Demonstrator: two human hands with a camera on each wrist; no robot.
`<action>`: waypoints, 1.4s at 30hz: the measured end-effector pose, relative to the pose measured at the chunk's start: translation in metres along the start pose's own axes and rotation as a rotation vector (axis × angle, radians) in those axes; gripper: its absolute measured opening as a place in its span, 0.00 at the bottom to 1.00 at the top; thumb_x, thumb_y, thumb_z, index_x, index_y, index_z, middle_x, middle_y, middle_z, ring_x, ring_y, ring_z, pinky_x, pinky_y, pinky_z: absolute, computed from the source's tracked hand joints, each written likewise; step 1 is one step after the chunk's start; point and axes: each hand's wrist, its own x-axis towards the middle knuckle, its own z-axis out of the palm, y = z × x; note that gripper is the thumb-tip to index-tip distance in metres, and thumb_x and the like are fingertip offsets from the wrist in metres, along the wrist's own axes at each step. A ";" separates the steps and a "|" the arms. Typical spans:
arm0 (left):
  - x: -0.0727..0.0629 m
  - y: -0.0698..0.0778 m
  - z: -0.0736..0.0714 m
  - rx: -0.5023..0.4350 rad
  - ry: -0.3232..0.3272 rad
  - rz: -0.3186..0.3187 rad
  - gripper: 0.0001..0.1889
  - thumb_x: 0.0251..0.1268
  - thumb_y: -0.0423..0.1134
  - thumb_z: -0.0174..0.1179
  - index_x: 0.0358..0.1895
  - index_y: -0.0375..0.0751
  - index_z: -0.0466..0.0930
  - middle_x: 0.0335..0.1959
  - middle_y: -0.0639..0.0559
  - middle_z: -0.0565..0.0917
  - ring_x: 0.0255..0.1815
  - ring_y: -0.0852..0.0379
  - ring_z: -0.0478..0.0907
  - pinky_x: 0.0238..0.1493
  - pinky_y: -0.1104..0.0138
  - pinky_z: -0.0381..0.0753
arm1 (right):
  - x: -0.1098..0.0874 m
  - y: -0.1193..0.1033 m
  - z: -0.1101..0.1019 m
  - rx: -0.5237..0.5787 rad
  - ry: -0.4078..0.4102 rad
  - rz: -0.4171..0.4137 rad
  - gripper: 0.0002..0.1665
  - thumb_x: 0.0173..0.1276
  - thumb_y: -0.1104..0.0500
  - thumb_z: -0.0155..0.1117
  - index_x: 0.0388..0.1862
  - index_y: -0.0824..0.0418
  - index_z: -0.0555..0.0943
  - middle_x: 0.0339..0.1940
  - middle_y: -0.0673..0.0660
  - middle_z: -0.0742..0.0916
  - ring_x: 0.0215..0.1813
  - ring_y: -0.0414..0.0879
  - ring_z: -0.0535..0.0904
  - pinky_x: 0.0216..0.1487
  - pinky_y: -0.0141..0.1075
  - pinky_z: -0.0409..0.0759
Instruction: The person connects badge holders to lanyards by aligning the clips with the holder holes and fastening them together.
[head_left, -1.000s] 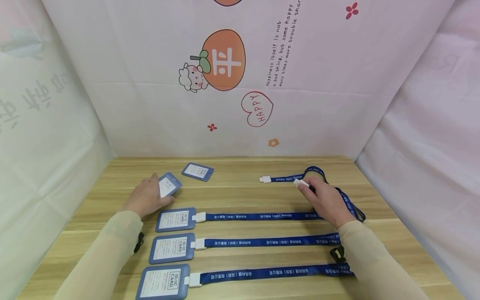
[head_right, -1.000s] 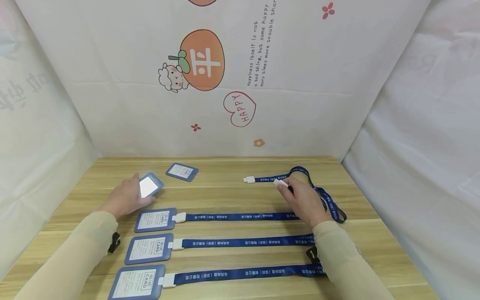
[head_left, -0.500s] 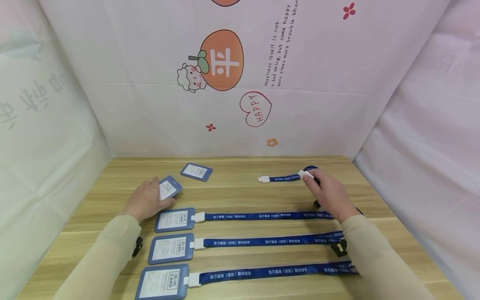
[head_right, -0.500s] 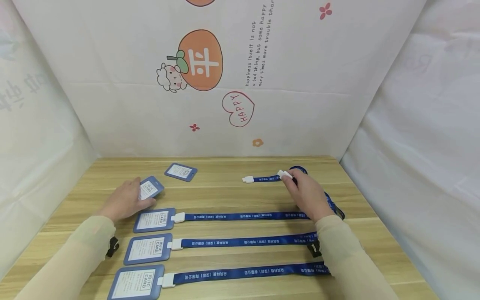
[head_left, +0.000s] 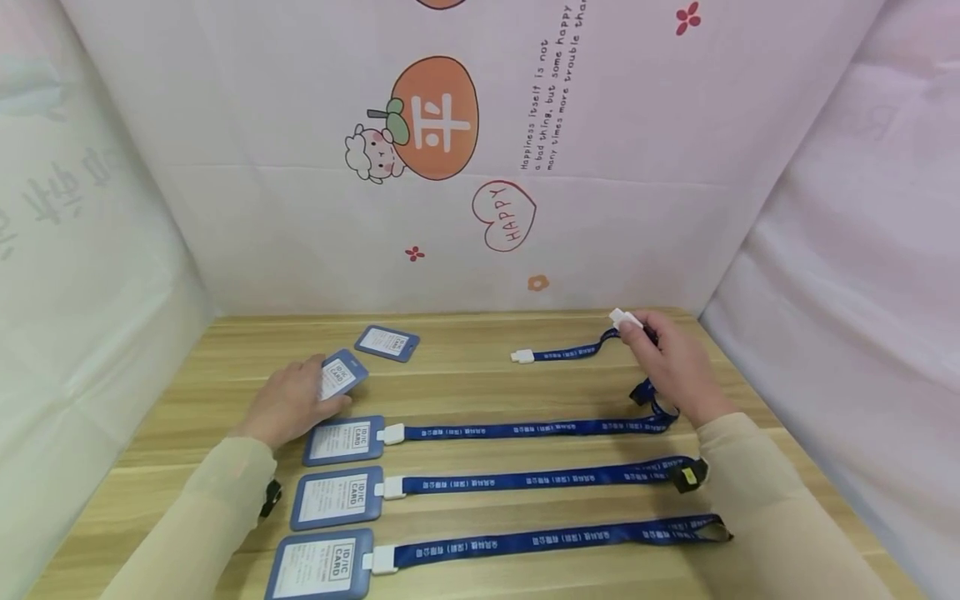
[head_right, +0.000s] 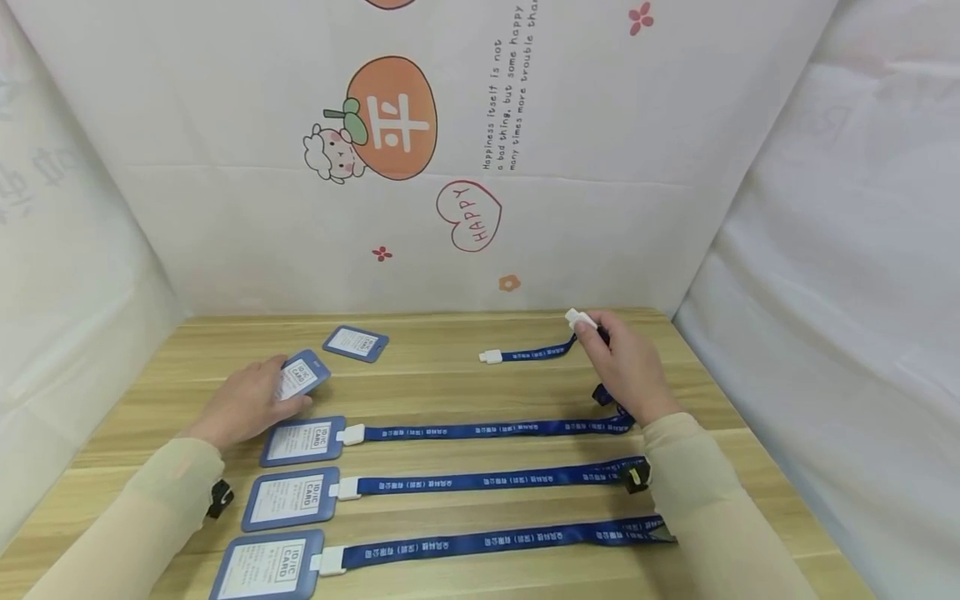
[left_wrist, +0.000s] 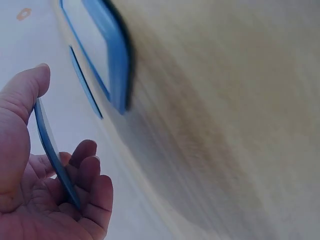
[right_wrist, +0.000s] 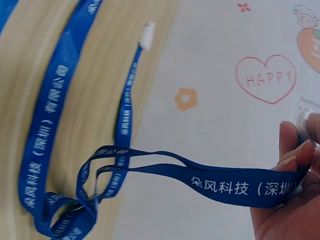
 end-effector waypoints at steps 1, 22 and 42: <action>0.000 0.001 0.000 -0.001 0.005 0.008 0.49 0.66 0.59 0.68 0.75 0.22 0.61 0.60 0.25 0.79 0.56 0.33 0.78 0.62 0.36 0.76 | 0.001 -0.002 -0.001 0.009 0.013 -0.011 0.26 0.85 0.43 0.50 0.58 0.62 0.82 0.41 0.61 0.87 0.34 0.51 0.73 0.32 0.38 0.72; -0.026 0.043 -0.014 0.022 0.080 0.134 0.47 0.65 0.58 0.71 0.77 0.28 0.63 0.65 0.29 0.77 0.63 0.32 0.77 0.64 0.37 0.78 | -0.004 -0.043 -0.017 0.078 0.039 -0.102 0.20 0.84 0.44 0.53 0.52 0.57 0.83 0.37 0.54 0.85 0.29 0.46 0.72 0.26 0.34 0.71; -0.051 0.094 -0.014 0.069 0.157 0.315 0.49 0.60 0.61 0.74 0.76 0.34 0.68 0.62 0.37 0.82 0.53 0.45 0.80 0.60 0.49 0.84 | -0.018 -0.062 0.019 0.092 -0.115 -0.120 0.21 0.84 0.42 0.52 0.59 0.54 0.81 0.28 0.52 0.75 0.26 0.47 0.70 0.25 0.36 0.71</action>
